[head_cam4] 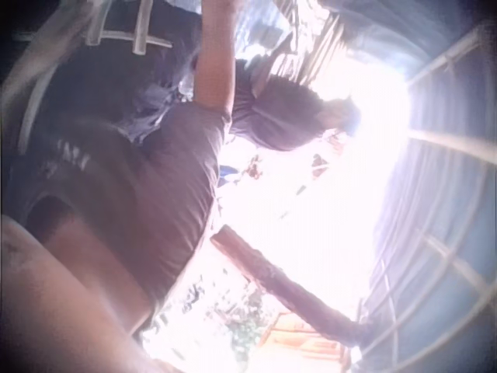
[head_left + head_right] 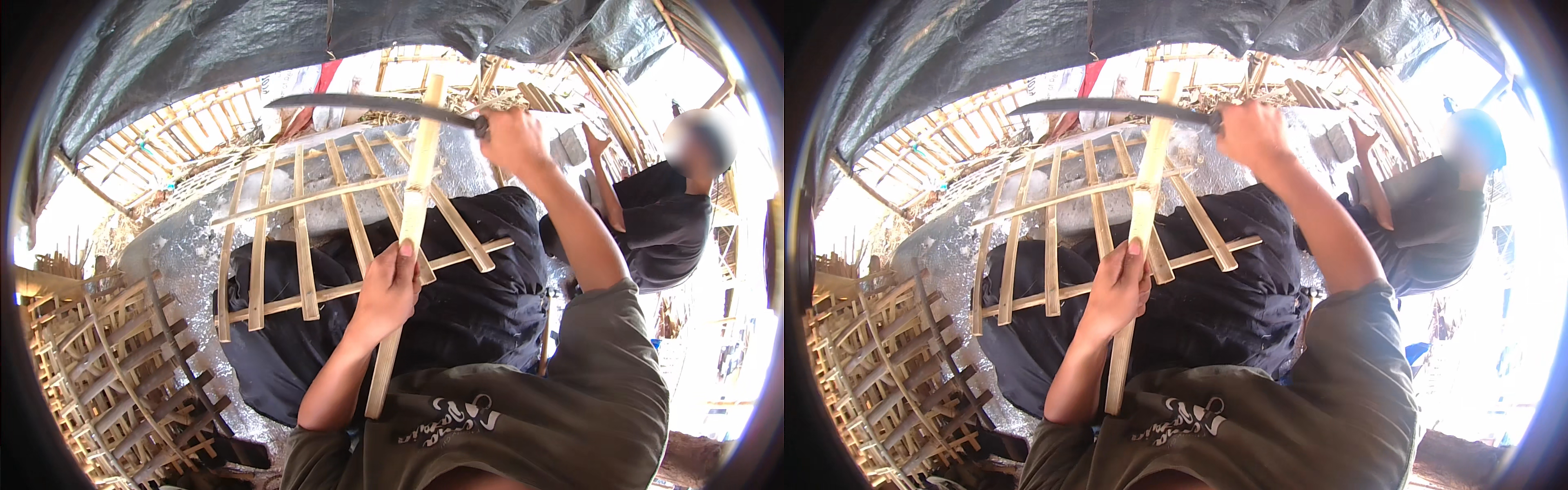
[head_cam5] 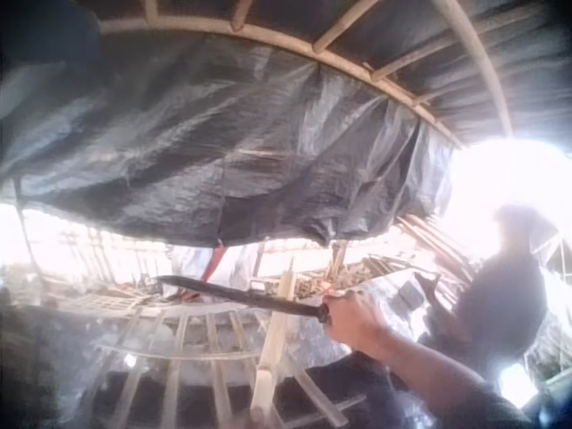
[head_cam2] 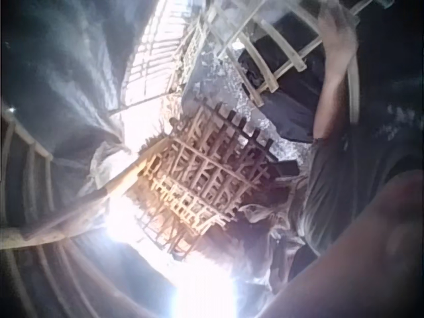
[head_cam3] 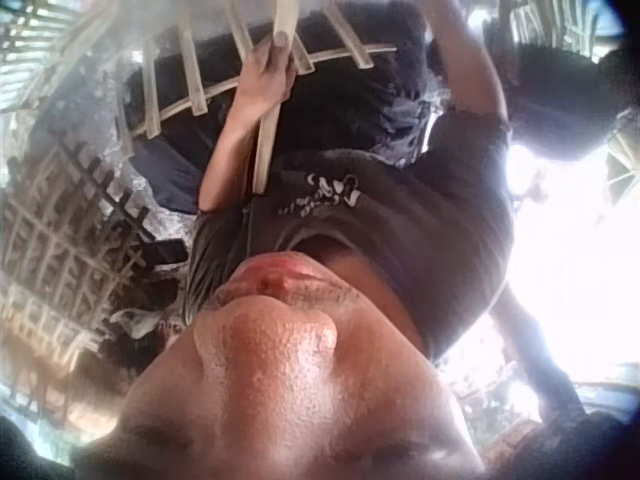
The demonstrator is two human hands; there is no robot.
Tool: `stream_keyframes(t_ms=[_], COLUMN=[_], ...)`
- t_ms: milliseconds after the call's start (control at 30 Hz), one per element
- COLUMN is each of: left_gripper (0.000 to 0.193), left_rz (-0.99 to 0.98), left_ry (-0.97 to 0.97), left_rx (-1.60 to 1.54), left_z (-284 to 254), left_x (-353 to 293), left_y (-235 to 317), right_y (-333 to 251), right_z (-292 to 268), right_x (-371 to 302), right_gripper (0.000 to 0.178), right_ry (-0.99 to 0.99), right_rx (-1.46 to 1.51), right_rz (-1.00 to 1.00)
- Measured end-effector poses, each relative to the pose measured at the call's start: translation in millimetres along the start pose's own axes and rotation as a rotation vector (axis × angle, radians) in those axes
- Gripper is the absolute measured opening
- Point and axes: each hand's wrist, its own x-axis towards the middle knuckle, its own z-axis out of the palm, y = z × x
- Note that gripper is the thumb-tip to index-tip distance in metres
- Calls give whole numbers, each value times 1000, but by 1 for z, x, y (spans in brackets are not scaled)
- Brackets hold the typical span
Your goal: The person uses a machete to trim and shape a thin wooden slat, then fits it into a partially assembled wooden lattice frame. The person repeatedly adjusts the slat's position to align it with the existing structure.
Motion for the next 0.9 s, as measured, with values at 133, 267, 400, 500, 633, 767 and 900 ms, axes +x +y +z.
stream_keyframes(t_ms=[133, 267, 400, 500, 633, 767, 900], left_gripper=[44, 44, 44, 41, 43, 39, 34], left_rz=[-100, -161, -184, -222, -165, -192, -126], left_ry=[6, 59, -35, -119, -33, -4, 3], left_rx=[-166, -173, -196, -218, -280, -264, -128], left_z=[-17, -16, -11, -15, -24, -22, -20], left_x=[0, -4, 4, 7, 13, 14, 12], left_y=[5, 8, 4, 2, -2, -3, -3], right_y=[-31, -29, 18, 34, 40, 39, -1], right_z=[14, 40, 50, 48, 58, 72, 42], right_x=[-22, 9, 64, 77, 71, 54, 24], right_gripper=[20, 20, 23, 26, 27, 25, 18], right_ry=[-138, -168, -90, -51, -44, -7, -63], right_rx=[55, 73, -50, -128, 59, 262, 324], right_rz=[-210, -102, 48, 60, 118, 78, -54])
